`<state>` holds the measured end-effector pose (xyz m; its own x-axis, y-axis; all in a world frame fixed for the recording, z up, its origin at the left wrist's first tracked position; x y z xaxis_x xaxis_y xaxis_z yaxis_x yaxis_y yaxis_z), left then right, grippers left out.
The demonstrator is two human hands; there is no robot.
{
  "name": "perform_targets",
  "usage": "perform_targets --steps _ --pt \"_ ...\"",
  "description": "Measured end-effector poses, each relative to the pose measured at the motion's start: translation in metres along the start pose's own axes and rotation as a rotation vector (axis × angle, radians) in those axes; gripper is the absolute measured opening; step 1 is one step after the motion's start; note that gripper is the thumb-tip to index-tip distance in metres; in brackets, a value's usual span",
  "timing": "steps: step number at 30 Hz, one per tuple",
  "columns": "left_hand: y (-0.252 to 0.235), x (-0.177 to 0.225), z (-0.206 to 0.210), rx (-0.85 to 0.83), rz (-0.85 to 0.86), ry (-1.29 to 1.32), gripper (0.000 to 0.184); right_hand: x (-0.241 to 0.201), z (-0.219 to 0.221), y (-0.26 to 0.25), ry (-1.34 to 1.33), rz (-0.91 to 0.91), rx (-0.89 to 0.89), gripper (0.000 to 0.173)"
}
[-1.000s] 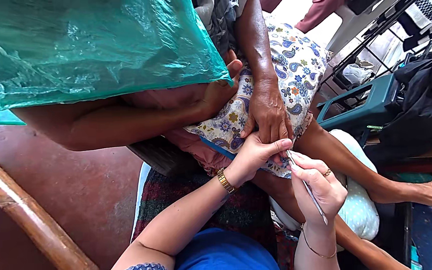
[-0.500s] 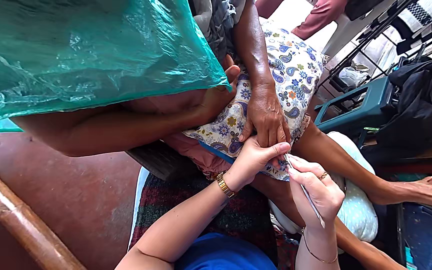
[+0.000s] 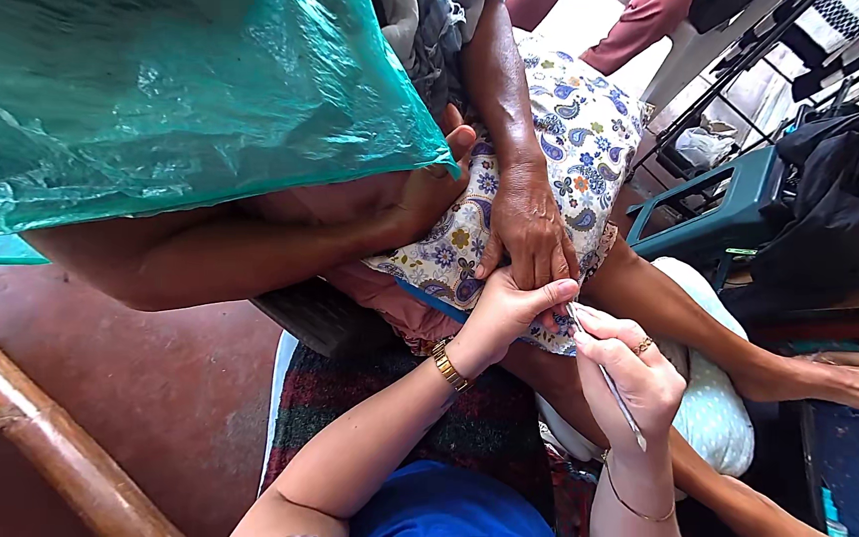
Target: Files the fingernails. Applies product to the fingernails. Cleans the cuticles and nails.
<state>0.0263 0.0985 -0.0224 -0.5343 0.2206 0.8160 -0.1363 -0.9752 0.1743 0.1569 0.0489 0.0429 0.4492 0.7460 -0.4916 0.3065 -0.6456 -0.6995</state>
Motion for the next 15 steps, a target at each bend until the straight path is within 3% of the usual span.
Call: perform_targets --steps 15 --pt "0.0012 0.0002 -0.0010 0.000 -0.001 -0.021 0.011 0.0000 -0.0009 0.0000 -0.029 -0.014 -0.022 0.013"
Point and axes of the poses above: each hand's wrist, its own y-axis away from the middle knuckle, its own z-axis out of the palm, x = y × z, the point moved 6 cm from there along -y, towards the middle knuckle, and after that the axes turned 2 degrees about -y, right-handed, at the moved point
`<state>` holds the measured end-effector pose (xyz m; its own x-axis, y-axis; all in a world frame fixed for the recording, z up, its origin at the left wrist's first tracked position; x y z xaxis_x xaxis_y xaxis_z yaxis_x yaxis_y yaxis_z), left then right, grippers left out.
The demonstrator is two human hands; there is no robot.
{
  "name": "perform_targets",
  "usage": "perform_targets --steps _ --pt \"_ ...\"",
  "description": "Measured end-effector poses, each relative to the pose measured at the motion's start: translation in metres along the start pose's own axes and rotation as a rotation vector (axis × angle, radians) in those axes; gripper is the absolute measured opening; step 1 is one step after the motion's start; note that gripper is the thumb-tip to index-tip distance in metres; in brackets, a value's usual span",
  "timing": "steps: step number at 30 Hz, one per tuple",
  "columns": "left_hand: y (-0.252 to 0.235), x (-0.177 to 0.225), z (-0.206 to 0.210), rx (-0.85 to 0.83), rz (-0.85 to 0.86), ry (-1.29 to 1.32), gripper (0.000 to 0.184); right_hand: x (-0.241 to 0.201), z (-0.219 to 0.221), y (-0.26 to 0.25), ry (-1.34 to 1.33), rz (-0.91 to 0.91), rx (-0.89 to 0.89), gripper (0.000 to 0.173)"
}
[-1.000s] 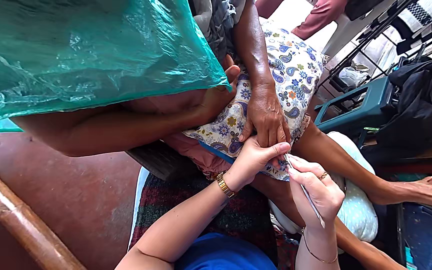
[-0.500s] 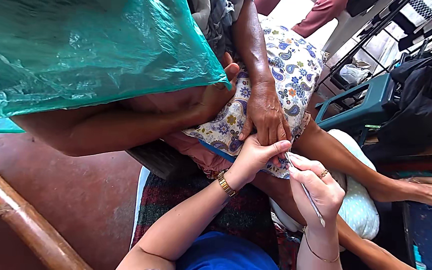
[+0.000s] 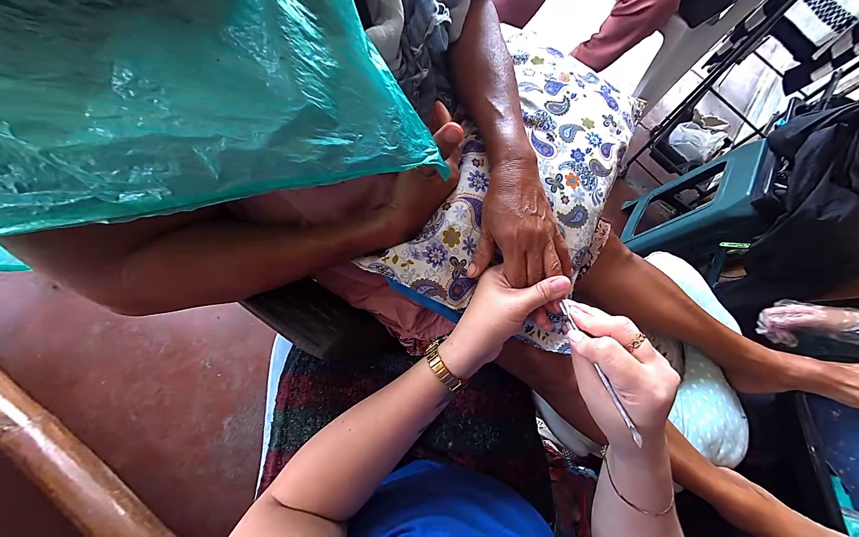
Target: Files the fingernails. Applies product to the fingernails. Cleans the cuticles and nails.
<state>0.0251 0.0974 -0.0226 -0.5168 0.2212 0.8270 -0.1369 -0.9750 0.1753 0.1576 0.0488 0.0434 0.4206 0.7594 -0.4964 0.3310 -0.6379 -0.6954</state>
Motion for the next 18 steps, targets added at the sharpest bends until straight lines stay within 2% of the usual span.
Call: perform_targets --steps 18 --pt "-0.0005 0.0000 -0.0007 0.001 0.009 0.003 0.010 -0.0004 0.0027 0.0044 0.045 -0.036 0.008 0.014"
Point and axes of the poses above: each hand's wrist, its own y-axis away from the middle knuckle, its own z-axis out of the palm, x = y × z, the point moved 6 cm from there along -y, towards the middle knuckle, and after that the axes turned 2 degrees about -y, right-handed, at the moved point
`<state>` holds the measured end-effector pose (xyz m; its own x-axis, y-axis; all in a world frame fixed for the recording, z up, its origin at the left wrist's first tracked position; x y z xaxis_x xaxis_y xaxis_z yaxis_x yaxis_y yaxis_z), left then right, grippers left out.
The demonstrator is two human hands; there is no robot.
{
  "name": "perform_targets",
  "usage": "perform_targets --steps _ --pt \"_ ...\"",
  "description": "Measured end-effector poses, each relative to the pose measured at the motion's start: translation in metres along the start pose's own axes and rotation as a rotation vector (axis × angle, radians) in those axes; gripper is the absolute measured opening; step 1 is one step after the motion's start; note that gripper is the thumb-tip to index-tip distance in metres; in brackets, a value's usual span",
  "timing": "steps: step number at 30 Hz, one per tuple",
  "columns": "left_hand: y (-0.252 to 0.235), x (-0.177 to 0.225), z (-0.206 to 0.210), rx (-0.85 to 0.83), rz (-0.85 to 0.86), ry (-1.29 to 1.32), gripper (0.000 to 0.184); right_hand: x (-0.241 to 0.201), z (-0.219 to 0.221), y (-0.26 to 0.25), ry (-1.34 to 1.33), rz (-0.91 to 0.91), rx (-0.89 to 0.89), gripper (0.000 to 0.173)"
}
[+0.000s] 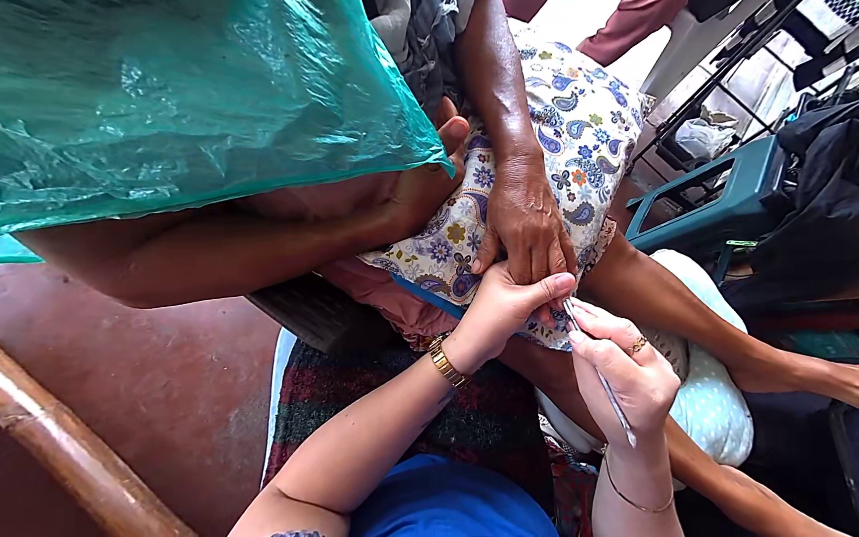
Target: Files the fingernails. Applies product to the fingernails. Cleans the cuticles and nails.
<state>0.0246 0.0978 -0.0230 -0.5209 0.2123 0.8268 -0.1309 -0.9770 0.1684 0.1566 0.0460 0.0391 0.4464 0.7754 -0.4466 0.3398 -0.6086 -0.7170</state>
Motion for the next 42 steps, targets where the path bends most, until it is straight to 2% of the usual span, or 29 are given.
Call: perform_targets --steps 16,24,26,27,28,30,32,33,35,37,39,42 --pt "0.000 -0.001 0.000 0.006 -0.013 0.002 0.009 0.000 0.001 -0.002 0.007 0.008 0.005 0.014" --pt "0.001 0.000 0.000 0.004 -0.039 0.001 0.008 -0.002 -0.004 -0.012 0.004 0.077 -0.074 0.015" --pt "0.002 0.001 0.000 -0.017 -0.043 0.018 0.010 0.006 -0.014 -0.015 -0.061 0.171 -0.151 0.012" --pt "0.003 0.001 0.000 -0.025 -0.049 0.026 0.011 0.011 -0.020 -0.016 -0.120 0.218 -0.132 0.009" --pt "0.003 0.002 0.000 -0.031 -0.052 0.034 0.012 0.015 -0.023 -0.018 -0.217 0.249 -0.053 0.007" --pt "0.003 0.003 0.000 -0.046 -0.043 0.050 0.013 0.019 -0.017 -0.025 -0.551 0.252 0.153 0.014" --pt "0.003 0.001 -0.001 -0.043 -0.041 0.055 0.012 0.021 0.008 -0.030 -0.855 0.263 0.266 0.016" --pt "0.002 0.000 -0.002 -0.040 -0.045 0.047 0.009 0.025 0.020 -0.032 -0.907 0.293 0.311 0.015" --pt "0.002 0.000 -0.002 -0.044 -0.050 0.051 0.010 0.040 0.026 -0.035 -0.791 0.328 0.433 0.013" --pt "0.003 0.003 0.000 -0.061 -0.051 0.063 0.015 0.047 0.013 -0.040 -0.657 0.288 0.503 0.013" --pt "0.003 0.004 0.000 -0.059 -0.049 0.068 0.016 0.035 0.006 -0.045 -0.724 0.283 0.480 0.017" --pt "0.002 0.001 -0.002 -0.046 -0.041 0.053 0.009 0.028 0.023 -0.038 -0.899 0.394 0.292 0.046"
Point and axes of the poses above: each hand's wrist, its own y-axis away from the middle knuckle, its own z-axis out of the palm, x = y × z, the point moved 6 cm from there along -y, towards the middle knuckle, and after that the axes turned 2 degrees about -y, right-handed, at the moved point
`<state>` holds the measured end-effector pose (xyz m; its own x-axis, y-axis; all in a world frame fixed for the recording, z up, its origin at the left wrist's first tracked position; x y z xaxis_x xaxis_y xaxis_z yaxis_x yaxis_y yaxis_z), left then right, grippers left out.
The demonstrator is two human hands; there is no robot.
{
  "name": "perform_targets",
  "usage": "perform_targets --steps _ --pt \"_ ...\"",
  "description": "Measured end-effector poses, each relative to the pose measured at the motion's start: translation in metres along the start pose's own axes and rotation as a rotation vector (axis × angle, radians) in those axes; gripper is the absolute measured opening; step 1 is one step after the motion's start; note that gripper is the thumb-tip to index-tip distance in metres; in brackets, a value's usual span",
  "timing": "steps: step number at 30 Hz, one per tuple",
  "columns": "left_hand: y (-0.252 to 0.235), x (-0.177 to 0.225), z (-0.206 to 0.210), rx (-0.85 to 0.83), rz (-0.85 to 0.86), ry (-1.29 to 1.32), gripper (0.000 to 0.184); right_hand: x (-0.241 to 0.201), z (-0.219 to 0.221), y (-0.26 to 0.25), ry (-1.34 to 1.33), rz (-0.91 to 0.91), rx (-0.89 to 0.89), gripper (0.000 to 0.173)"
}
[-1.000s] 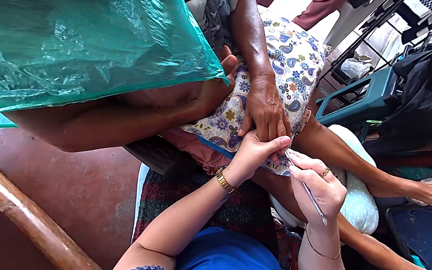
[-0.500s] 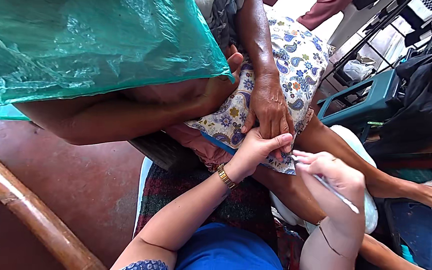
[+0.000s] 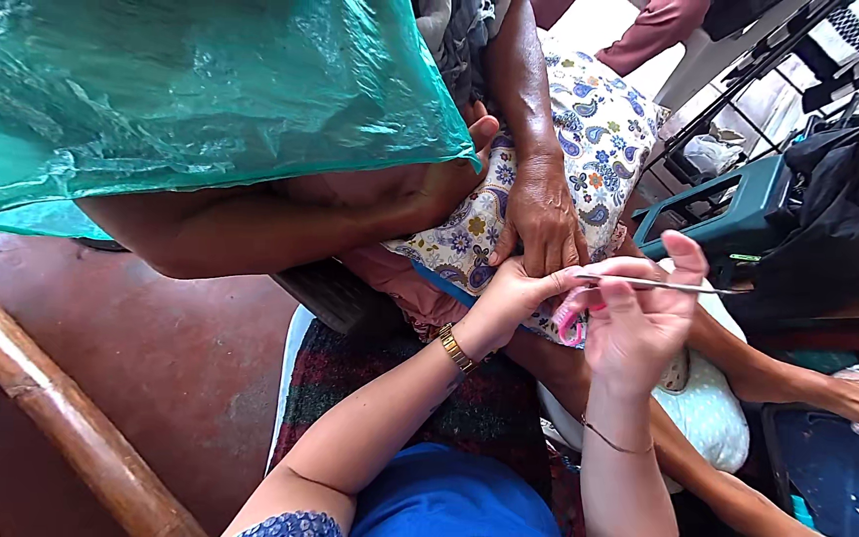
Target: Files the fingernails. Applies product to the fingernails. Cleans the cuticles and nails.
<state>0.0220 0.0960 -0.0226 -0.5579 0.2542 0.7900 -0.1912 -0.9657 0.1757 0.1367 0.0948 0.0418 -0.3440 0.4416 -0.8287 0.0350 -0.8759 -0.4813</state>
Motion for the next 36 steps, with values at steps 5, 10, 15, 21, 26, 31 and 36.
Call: perform_targets --steps 5,10,15,21,26,31,36 --pt "0.000 0.001 0.003 -0.030 -0.001 0.014 0.018 0.008 -0.049 -0.009 0.144 0.127 0.000 0.038" --pt "-0.001 0.001 0.002 -0.042 -0.003 0.015 0.019 -0.006 -0.036 0.001 0.222 0.080 -0.216 0.024" --pt "0.001 0.001 0.001 -0.030 0.002 0.019 0.017 -0.008 -0.033 0.002 0.276 0.087 -0.265 0.023" --pt "0.000 0.000 0.000 -0.037 0.013 0.018 0.018 -0.007 -0.032 0.006 0.285 0.084 -0.242 0.021" --pt "0.001 0.000 0.001 -0.037 0.018 0.021 0.018 -0.007 -0.030 0.009 0.297 0.049 -0.208 0.021" --pt "0.000 0.000 0.001 -0.038 0.011 0.023 0.019 -0.006 -0.030 0.015 0.302 -0.011 -0.148 0.022" --pt "0.000 -0.001 0.001 -0.045 0.016 0.032 0.019 -0.006 -0.030 0.016 0.276 -0.033 -0.143 0.023"
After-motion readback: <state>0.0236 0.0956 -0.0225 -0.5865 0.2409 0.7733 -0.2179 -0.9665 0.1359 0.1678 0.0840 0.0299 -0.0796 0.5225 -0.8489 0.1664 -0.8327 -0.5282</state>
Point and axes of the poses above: each hand's wrist, its own y-axis away from the middle knuckle, its own z-axis out of the palm, x = y × z, the point moved 6 cm from there along -y, towards the middle knuckle, and after that the axes turned 2 degrees about -y, right-handed, at the moved point
